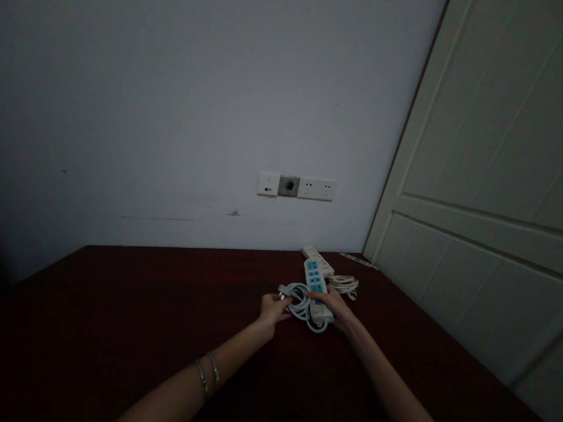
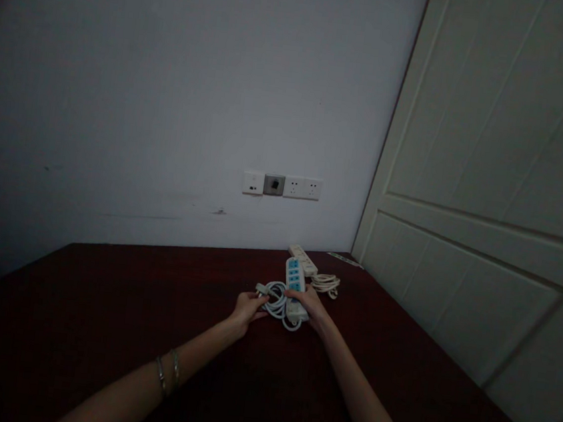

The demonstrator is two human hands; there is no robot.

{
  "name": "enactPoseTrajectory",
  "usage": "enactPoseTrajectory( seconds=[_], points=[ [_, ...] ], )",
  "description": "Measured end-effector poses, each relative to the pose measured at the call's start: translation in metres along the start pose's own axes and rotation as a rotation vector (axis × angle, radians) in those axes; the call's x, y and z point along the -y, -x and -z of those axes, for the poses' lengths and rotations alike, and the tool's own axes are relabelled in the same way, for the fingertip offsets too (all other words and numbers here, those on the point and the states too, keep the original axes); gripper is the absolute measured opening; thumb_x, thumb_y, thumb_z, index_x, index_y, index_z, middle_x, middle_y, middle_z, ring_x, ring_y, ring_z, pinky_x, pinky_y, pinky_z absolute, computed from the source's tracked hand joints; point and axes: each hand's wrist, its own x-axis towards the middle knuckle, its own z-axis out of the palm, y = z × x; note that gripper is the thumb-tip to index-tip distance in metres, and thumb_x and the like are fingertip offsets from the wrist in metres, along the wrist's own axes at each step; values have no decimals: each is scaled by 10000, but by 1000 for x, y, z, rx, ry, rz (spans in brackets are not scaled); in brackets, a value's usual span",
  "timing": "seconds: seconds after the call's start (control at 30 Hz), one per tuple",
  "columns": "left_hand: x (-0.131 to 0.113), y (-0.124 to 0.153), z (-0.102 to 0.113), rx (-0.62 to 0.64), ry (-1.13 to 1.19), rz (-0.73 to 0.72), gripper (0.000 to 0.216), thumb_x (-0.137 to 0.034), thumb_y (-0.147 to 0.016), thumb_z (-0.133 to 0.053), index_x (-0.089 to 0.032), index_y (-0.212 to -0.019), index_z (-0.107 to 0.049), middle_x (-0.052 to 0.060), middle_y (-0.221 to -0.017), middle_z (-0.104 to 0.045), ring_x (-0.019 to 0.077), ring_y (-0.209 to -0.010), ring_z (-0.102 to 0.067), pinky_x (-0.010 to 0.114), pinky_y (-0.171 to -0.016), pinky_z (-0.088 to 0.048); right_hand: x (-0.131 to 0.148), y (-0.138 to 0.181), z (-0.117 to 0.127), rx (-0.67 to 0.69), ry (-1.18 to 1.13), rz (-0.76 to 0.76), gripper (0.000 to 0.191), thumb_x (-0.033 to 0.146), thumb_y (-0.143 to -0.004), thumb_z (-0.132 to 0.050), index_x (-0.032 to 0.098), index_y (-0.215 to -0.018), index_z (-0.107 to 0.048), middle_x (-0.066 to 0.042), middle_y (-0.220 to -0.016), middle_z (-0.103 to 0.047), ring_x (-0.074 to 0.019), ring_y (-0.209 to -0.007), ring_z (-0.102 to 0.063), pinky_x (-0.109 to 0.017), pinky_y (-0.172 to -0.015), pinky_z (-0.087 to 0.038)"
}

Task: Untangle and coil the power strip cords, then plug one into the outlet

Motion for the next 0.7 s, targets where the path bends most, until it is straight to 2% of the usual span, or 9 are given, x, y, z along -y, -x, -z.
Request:
enactPoseTrajectory(
  seconds=[0.17, 0.3, 0.4, 0.57, 0.7],
  points=[
    [0, -4, -11, 42, -151, 19, 169, -165, -721, -646, -57, -826, -571, 87, -711, -635, 142, -582, -626, 251, -547, -532, 4, -8, 23, -6, 121, 3, 232, 126, -521, -738, 121, -722, -621, -34, -595, -659, -122, -444, -562, -211, -427, -434],
    [-2, -7, -22, 79, -284, 15, 229, -159, -710, -640, -37, -888, -565, 61, -599, -607, 148, -468, -584, 265, -447, -506, 6, -11, 40, -11, 221, 8, 213, 169, -533, -742, 115, -714, -645, -51, -609, -665, -135, -459, -566, -228, -438, -438],
    [-3, -8, -31, 88, -365, -10, 290, -160, -663, -674, -53, -913, -575, 64, -642, -621, 153, -489, -585, 254, -419, -496, 3, -13, 50, -52, 285, 30, 247, 168, -512, -755, 116, -729, -648, -57, -626, -669, -153, -499, -582, -242, -463, -448],
    [-3, -2, -41, 139, -470, -39, 242, -182, -619, -694, -80, -825, -618, 69, -719, -637, 144, -543, -593, 206, -409, -488, -4, -17, 57, -178, 353, 99, 412, 171, -481, -778, 138, -859, -617, -14, -665, -667, -146, -566, -595, -241, -524, -460],
    [-2, 5, -42, 190, -524, -24, 257, -187, -616, -684, -67, -833, -616, 72, -717, -633, 126, -514, -572, 208, -387, -487, -3, -16, 60, -135, 415, 106, 345, 213, -504, -769, 130, -812, -639, -24, -667, -671, -160, -584, -606, -254, -548, -472]
  ],
)
